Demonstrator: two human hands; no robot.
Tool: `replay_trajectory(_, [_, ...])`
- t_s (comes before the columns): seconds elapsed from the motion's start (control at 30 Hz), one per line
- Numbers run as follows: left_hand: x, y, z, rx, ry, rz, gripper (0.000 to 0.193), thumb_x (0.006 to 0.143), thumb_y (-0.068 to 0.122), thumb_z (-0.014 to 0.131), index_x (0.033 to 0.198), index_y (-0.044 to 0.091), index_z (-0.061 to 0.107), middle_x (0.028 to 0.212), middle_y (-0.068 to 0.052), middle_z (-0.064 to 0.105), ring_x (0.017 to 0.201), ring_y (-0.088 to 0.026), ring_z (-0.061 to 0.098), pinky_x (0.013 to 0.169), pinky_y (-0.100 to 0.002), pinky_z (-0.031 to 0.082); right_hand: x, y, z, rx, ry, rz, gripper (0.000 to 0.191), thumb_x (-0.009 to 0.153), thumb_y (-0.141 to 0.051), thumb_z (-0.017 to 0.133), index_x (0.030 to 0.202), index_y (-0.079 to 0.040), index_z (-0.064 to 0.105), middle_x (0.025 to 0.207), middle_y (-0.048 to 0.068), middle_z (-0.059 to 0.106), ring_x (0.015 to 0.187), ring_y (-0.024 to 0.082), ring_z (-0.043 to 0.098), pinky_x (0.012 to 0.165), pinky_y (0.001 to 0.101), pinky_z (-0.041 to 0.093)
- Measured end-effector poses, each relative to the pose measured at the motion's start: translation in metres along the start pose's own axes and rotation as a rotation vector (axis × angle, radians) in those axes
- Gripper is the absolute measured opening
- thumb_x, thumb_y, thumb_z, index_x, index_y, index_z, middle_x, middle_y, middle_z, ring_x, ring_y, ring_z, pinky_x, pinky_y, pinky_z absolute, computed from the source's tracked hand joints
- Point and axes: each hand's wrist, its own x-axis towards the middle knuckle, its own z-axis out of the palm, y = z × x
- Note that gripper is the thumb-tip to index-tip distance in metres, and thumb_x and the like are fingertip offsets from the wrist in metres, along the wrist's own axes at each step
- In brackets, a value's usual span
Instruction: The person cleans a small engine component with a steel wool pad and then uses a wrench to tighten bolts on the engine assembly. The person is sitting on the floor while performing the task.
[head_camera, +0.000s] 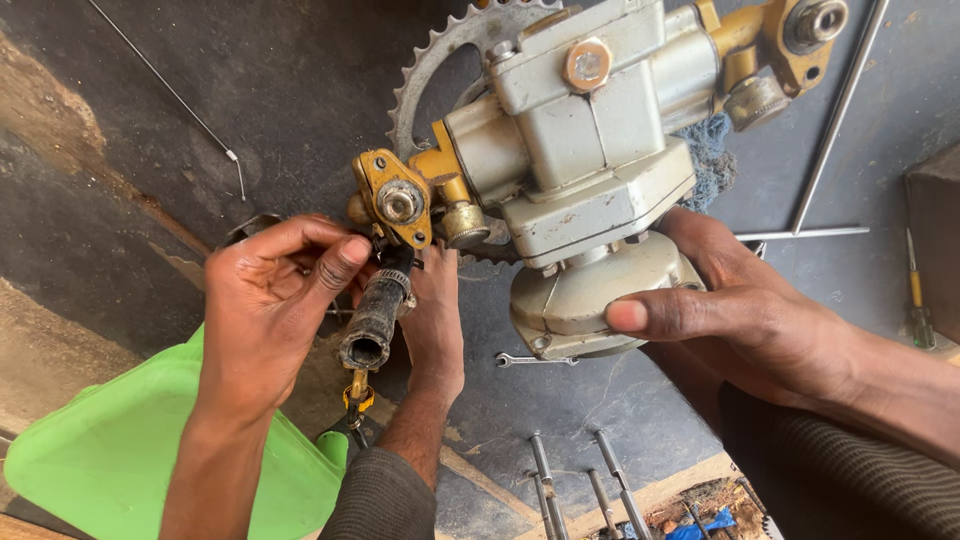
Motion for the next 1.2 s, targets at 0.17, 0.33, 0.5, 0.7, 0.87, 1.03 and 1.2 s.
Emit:
replay_trajectory(0.17, [0.003,0.004,0.000,-0.031,0.012,-0.154,0.014,0.096,0.005,0.073,0.100,-0.008,0.071,0.083,-0.012,0.071,0.072,-0.012,0.066,0.061,-0.025,0.054,0.000,0.000,0.000,0.000,-0.006,-0.005,0.105,0.080,-0.036,0.087,0.155,0.009,0.028,0.141,0.031,0.049,0.136,0.041,0.047,0.117,0.0525,0.036])
replay_trajectory(0.33, [0.000,0.000,0.010,0.121,0.063,0.235,0.013,0.095,-0.004,0.073,0.107,-0.005,0.068,0.098,-0.010,0.072,0.089,-0.012,0.071,0.080,-0.025,0.062,0.000,0.000,0.000,0.028,-0.014,-0.030,0.104,0.080,-0.035,0.087,0.154,0.010,0.029,0.143,0.032,0.052,0.137,0.041,0.050,0.117,0.0527,0.036])
replay_trajectory(0.5, [0.001,-0.012,0.003,-0.077,0.044,0.151,0.018,0.092,0.000,0.075,0.109,-0.005,0.070,0.099,-0.011,0.073,0.090,-0.013,0.072,0.080,-0.026,0.062,0.000,0.000,0.001,0.008,-0.002,-0.008,0.103,0.080,-0.035,0.087,0.154,0.007,0.029,0.143,0.030,0.050,0.138,0.040,0.051,0.116,0.0518,0.037])
replay_trajectory(0.7, [0.002,-0.006,-0.009,-0.123,-0.009,-0.116,0.020,0.094,0.009,0.074,0.105,-0.008,0.073,0.086,-0.012,0.073,0.074,-0.013,0.069,0.063,-0.026,0.056,0.001,0.001,0.001,-0.003,0.004,-0.005,0.105,0.079,-0.036,0.087,0.154,0.008,0.028,0.144,0.031,0.051,0.138,0.040,0.048,0.117,0.0516,0.035])
replay_trajectory(0.87, [0.002,0.001,-0.002,-0.018,0.014,-0.070,0.018,0.092,0.003,0.074,0.106,-0.008,0.072,0.086,-0.012,0.073,0.073,-0.013,0.069,0.061,-0.025,0.057,0.001,0.001,0.001,-0.007,0.024,0.022,0.107,0.079,-0.036,0.087,0.157,0.006,0.027,0.143,0.030,0.048,0.138,0.040,0.046,0.113,0.0531,0.032])
replay_trajectory(1.03, [-0.002,-0.007,0.010,0.586,0.115,0.600,0.016,0.095,-0.003,0.075,0.110,-0.009,0.069,0.098,-0.016,0.073,0.092,-0.018,0.073,0.076,-0.028,0.063,0.001,0.001,0.001,0.011,0.009,-0.003,0.105,0.080,-0.035,0.087,0.155,0.006,0.026,0.143,0.030,0.048,0.139,0.040,0.049,0.116,0.0527,0.034])
replay_trajectory(1.2, [-0.002,-0.014,0.007,0.106,0.094,0.350,0.016,0.099,0.006,0.072,0.109,-0.006,0.070,0.100,-0.014,0.073,0.089,-0.017,0.075,0.076,-0.029,0.066,0.001,0.000,0.001,0.002,-0.009,-0.019,0.102,0.081,-0.033,0.086,0.155,0.008,0.030,0.144,0.030,0.052,0.140,0.039,0.051,0.117,0.0506,0.034])
